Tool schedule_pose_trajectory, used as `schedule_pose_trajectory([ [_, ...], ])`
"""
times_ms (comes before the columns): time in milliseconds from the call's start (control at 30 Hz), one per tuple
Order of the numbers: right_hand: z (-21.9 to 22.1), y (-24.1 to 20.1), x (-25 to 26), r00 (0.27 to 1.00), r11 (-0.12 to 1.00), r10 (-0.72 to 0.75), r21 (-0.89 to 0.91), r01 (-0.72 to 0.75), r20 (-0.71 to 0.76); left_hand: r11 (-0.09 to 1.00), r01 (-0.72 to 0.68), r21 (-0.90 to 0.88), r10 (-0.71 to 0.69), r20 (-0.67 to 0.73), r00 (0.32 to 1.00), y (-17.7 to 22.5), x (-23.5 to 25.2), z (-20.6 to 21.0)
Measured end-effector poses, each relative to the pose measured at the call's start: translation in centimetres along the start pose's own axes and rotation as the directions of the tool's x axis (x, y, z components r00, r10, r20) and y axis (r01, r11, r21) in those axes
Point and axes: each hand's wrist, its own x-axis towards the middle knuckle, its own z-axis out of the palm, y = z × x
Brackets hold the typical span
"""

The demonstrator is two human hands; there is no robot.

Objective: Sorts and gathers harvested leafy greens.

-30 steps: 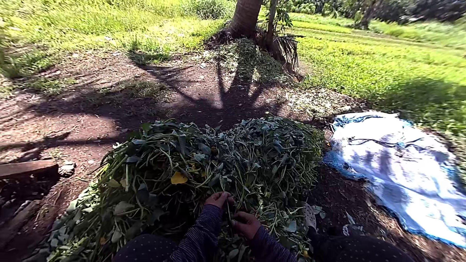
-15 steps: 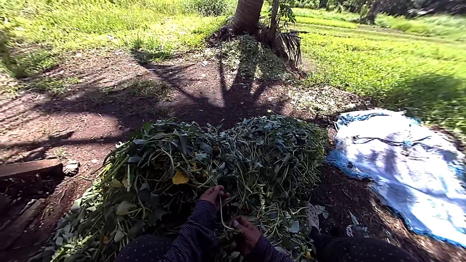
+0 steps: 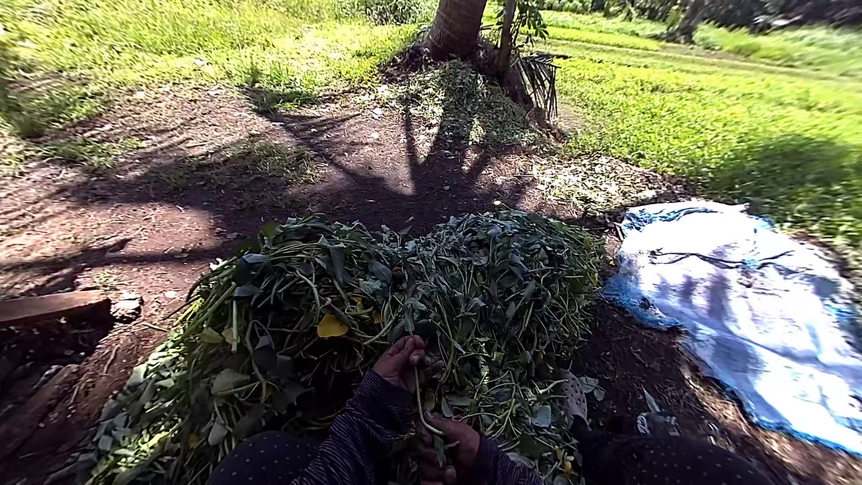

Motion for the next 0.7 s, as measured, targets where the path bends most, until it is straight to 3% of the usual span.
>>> schedule_pose_trajectory([
  [33,0.0,0.1,0.2,0.999,0.999,-0.041,0.009,0.042,-0.022,1.0,-0.009,-0.018,0.009,-0.039,0.999,0.2,-0.1,0.3],
  [100,-0.1,0.1,0.5,0.977,0.988,-0.155,-0.018,0.154,-0.149,0.999,-0.034,0.008,0.034,-0.277,0.96,0.2,0.1,1.3],
  [167,0.7,-0.4,0.5,0.871,0.94,-0.291,-0.286,0.184,-0.396,0.997,-0.067,0.048,0.081,-0.485,0.871,-0.1,0.9,0.9],
  [233,1.8,-1.3,-0.5,0.813,0.706,-0.337,-0.699,-0.116,-0.475,0.983,-0.159,0.091,0.182,-0.584,0.791,0.4,1.9,-0.5],
  [300,1.5,-2.1,-1.3,0.84,0.41,-0.252,-0.839,-0.357,-0.481,0.961,-0.244,0.131,0.272,-0.612,0.743,2.2,2.2,-1.1],
  [367,-1.1,-3.7,-1.2,0.829,0.296,-0.261,-0.859,-0.418,-0.494,0.954,-0.266,0.141,0.295,-0.613,0.733,3.5,2.1,-0.4],
  [433,-3.8,-7.0,-0.4,0.754,0.315,-0.378,-0.84,-0.442,-0.538,0.955,-0.26,0.146,0.292,-0.636,0.714,4.0,2.1,0.3],
  [533,-8.9,-12.0,2.5,0.481,0.422,-0.608,-0.77,-0.478,-0.631,0.953,-0.21,0.22,0.303,-0.635,0.711,4.2,2.4,0.1],
  [567,-10.2,-13.5,3.6,0.439,0.417,-0.598,-0.728,-0.544,-0.671,0.942,-0.2,0.27,0.328,-0.615,0.717,4.3,2.6,-0.1],
  [700,-13.6,-13.9,7.4,0.447,0.3,-0.383,-0.567,-0.767,-0.808,0.901,-0.16,0.403,0.389,-0.589,0.708,4.8,3.1,-1.0],
])
